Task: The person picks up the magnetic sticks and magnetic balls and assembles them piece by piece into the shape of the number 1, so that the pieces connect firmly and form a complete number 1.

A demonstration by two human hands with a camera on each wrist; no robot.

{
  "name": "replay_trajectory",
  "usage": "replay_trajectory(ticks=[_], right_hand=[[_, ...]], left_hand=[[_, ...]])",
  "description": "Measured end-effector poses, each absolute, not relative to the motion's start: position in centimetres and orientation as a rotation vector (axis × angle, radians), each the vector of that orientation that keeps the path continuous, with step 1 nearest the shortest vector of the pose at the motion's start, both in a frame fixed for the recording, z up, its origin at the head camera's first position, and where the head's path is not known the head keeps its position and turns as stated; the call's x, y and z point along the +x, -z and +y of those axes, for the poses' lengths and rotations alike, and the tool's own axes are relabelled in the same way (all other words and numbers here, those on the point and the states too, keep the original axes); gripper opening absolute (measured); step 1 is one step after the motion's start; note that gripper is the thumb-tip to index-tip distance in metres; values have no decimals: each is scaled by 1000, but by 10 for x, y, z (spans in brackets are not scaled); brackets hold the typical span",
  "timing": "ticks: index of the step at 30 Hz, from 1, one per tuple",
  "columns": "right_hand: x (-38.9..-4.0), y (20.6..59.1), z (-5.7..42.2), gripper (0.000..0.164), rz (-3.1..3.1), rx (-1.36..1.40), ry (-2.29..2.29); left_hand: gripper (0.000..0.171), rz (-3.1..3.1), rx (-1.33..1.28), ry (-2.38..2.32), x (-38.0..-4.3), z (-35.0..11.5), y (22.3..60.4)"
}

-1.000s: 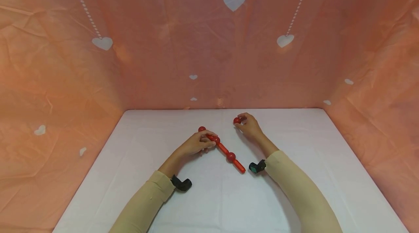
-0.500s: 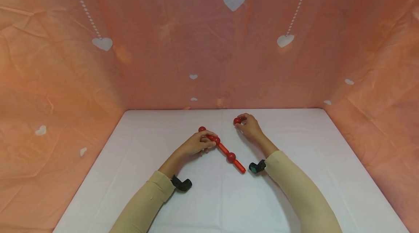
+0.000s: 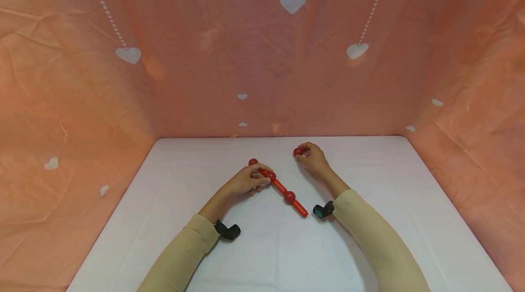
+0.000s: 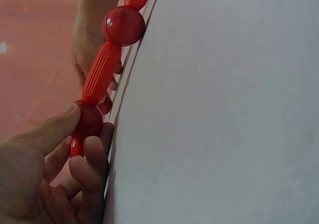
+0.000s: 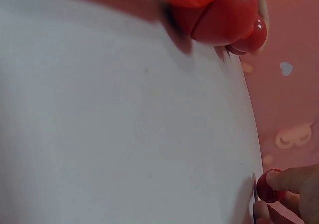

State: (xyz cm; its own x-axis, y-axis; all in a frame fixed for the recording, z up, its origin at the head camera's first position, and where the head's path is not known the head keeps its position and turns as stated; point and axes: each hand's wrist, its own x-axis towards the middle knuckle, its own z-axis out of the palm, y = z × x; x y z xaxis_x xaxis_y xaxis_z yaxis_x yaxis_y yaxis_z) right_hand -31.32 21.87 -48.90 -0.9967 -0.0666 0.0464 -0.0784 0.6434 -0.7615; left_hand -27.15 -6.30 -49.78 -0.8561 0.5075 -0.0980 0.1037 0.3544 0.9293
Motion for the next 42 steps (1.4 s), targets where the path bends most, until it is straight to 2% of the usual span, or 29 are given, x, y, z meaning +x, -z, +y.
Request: replay_trajectory(ticks=[20, 33, 42], right_hand=[[-300, 483, 225, 42, -2849, 87, -1410], [-284, 476, 227, 46, -2837, 154, -1468], [-273, 472, 230, 42, -2813, 198, -1436]], left_hand=[[33, 2250, 546, -1506, -270, -62, 497], [35, 2269, 535, -1496, -270, -63, 496], [34, 2262, 551, -1499, -271, -63, 498]])
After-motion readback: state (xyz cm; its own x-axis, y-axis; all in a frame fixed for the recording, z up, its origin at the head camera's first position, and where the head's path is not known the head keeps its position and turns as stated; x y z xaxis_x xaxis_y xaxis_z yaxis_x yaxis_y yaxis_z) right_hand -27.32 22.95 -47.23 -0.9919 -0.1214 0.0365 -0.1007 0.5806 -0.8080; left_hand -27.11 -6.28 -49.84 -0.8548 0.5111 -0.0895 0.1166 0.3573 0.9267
